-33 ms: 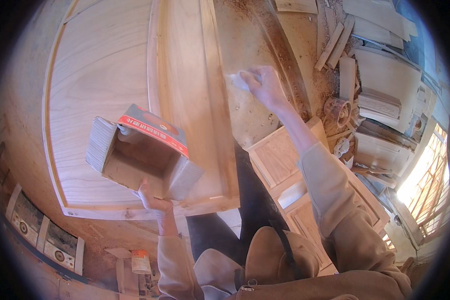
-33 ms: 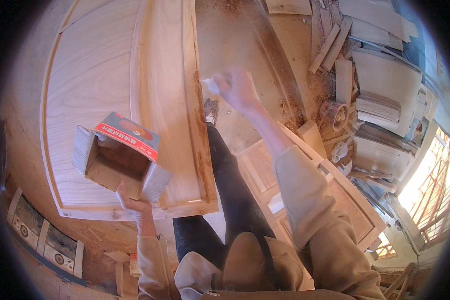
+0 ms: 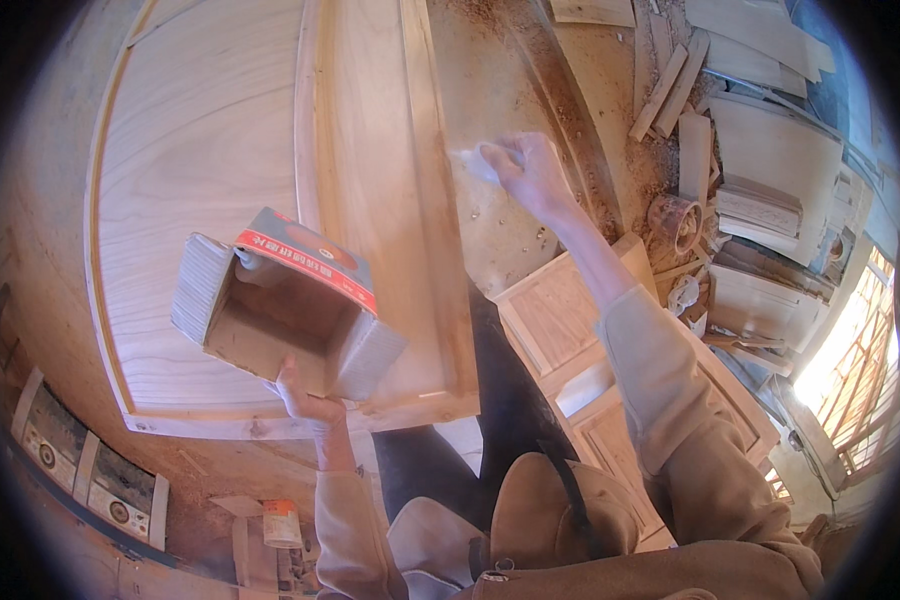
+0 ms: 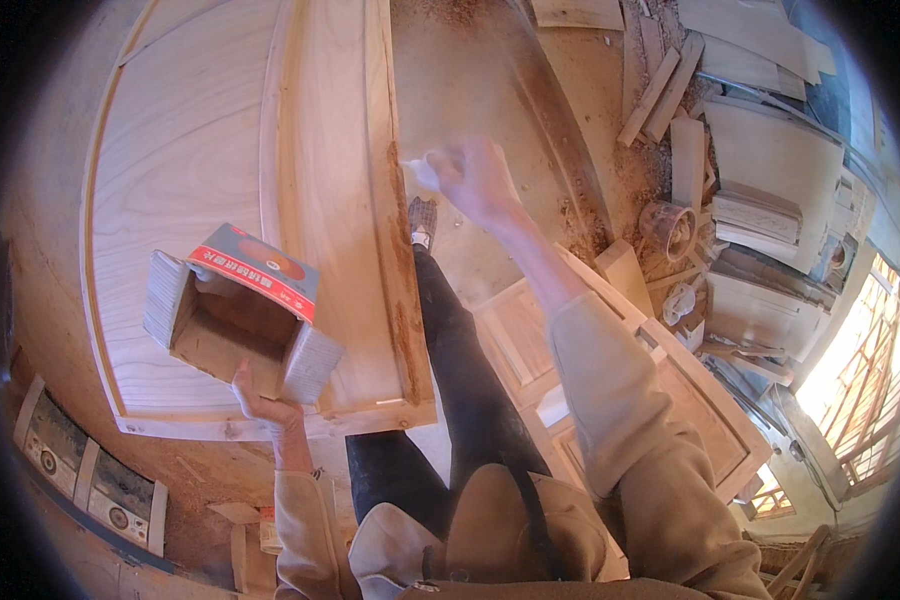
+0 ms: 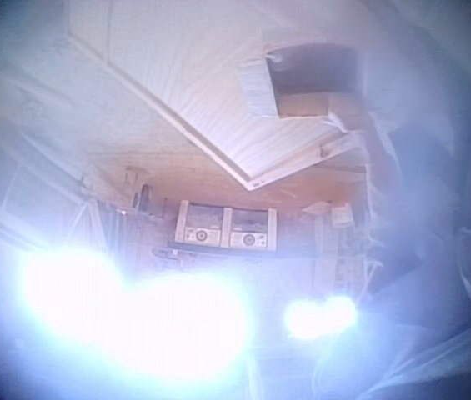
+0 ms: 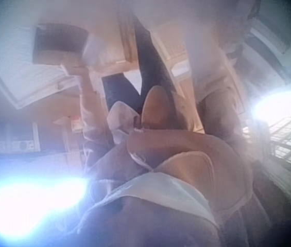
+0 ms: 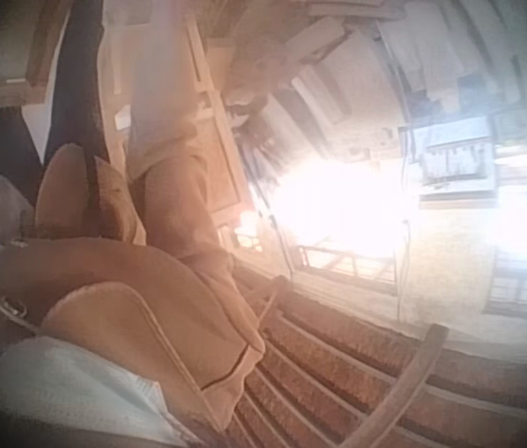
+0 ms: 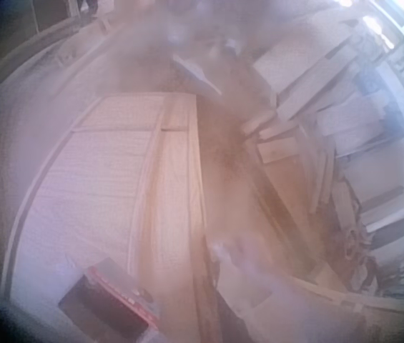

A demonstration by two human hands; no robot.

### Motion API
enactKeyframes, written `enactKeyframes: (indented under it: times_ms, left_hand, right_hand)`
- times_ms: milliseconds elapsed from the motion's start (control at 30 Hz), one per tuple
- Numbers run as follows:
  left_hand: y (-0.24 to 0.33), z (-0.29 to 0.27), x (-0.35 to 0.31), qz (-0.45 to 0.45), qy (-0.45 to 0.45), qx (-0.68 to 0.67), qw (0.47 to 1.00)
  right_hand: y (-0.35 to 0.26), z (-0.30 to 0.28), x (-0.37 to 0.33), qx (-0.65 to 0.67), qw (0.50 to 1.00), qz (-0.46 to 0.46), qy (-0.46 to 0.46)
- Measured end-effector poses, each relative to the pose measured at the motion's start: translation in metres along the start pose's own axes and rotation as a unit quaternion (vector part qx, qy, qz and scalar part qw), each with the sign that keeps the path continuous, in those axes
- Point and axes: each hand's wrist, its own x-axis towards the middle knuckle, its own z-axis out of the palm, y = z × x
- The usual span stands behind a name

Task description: The person sands a wooden panel on the floor, then walks to a workbench to retrieve a box of glue. They return to the panel and apply glue along the edges by hand.

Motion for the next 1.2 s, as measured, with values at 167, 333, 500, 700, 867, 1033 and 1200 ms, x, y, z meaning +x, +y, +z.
enactKeyframes:
  times_ms: [167,333,500,700,867,1033,1200]
  left_hand:
    - [-0.002,-0.004,0.002,-0.033,-0.006,-0.027,0.999]
    - [-0.005,-0.001,0.003,0.021,0.037,0.031,0.999]
    - [-0.003,0.004,0.002,-0.005,0.026,-0.028,0.999]
    - [-0.002,0.004,0.003,0.004,0.028,-0.019,0.999]
    - [-0.001,0.004,0.003,-0.011,0.020,-0.030,0.999]
    - [-0.001,0.003,0.003,-0.009,0.006,-0.030,0.999]
    - [-0.001,0.004,0.000,-0.025,0.029,-0.023,0.999]
  right_hand:
    - [-0.003,-0.003,-0.015,0.013,0.999,0.031,-0.025]
    - [-0.004,-0.008,-0.027,-0.011,0.999,0.004,-0.052]
    - [0.001,-0.009,-0.035,-0.018,0.998,-0.013,-0.064]
    - [-0.002,-0.013,-0.045,-0.035,0.994,0.006,-0.099]
    - [-0.006,-0.012,-0.052,-0.003,0.997,0.000,-0.080]
    - [0.002,-0.005,-0.047,0.041,0.998,-0.003,-0.047]
    - [0.010,-0.003,-0.045,0.020,0.999,-0.017,-0.045]
